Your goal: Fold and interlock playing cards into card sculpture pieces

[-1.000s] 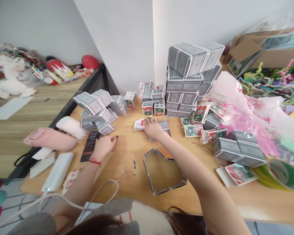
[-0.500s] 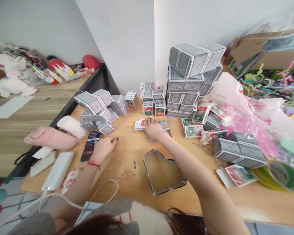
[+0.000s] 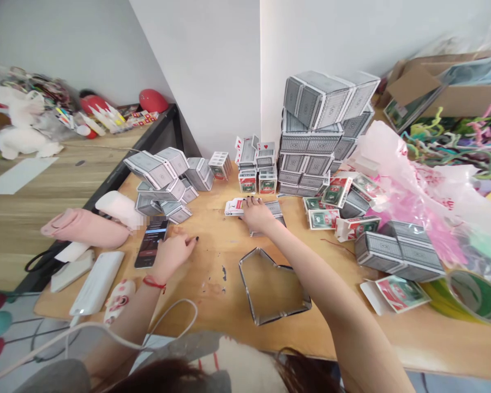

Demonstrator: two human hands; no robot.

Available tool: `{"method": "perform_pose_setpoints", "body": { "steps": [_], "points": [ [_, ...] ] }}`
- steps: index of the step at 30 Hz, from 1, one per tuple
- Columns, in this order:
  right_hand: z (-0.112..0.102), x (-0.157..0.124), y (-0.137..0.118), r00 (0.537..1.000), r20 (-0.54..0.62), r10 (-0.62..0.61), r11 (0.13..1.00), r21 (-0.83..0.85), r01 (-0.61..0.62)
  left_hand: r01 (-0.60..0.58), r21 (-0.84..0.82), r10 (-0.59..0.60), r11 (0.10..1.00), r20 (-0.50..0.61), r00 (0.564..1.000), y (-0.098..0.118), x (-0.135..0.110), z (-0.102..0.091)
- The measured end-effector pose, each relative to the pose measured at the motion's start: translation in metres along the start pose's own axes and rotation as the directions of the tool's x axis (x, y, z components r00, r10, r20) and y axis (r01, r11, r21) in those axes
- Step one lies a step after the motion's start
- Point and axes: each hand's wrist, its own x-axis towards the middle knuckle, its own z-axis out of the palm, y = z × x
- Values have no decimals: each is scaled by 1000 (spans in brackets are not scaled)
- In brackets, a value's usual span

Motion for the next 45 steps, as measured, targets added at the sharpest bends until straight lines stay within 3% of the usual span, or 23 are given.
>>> {"method": "perform_pose_setpoints", "body": {
  "steps": [3, 6, 9, 13, 17, 21, 24, 30, 34, 40, 45],
  "points": [
    [-5, -2, 5, 1000, 28, 0, 998, 68, -2, -42, -19, 41, 999, -55, 998, 4, -4, -4],
    [-13, -6, 11, 998, 56, 16, 988, 151, -24, -155, -141, 147, 978, -65, 987, 12, -8, -13],
    [-21, -13, 15, 996, 73, 49, 983, 175, -61, -263, -282, 245, 923, -100, 965, 22, -6, -22],
    [-25, -22, 19, 990, 88, 109, 972, 197, -125, -364, -331, 320, 871, -182, 930, 35, 4, -25],
    [-24, -28, 24, 985, 22, 173, 968, 181, -174, -511, -434, 415, 742, -301, 859, 53, 21, -19],
    [-21, -31, 28, 957, -65, 283, 943, 200, -266, -617, -446, 431, 648, -453, 780, 80, 45, -8],
    [-19, -34, 31, 941, -88, 327, 921, 254, -296, -661, -454, 462, 598, -478, 747, 98, 63, 0],
    [-11, -46, 36, 969, -92, 230, 887, 430, -169, -630, -454, 477, 630, -414, 776, 108, 75, 8],
    [-10, -52, 40, 967, -94, 237, 849, 504, -159, -614, -545, 487, 571, -377, 788, 102, 75, 6],
    [-9, -51, 44, 949, -117, 291, 784, 598, -167, -420, -721, 276, 551, -317, 907, 104, 95, 8],
    [-2, -50, 46, 936, -131, 326, 738, 654, -166, -399, -699, 201, 594, -351, 915, 116, 113, 7]
  ]
}}
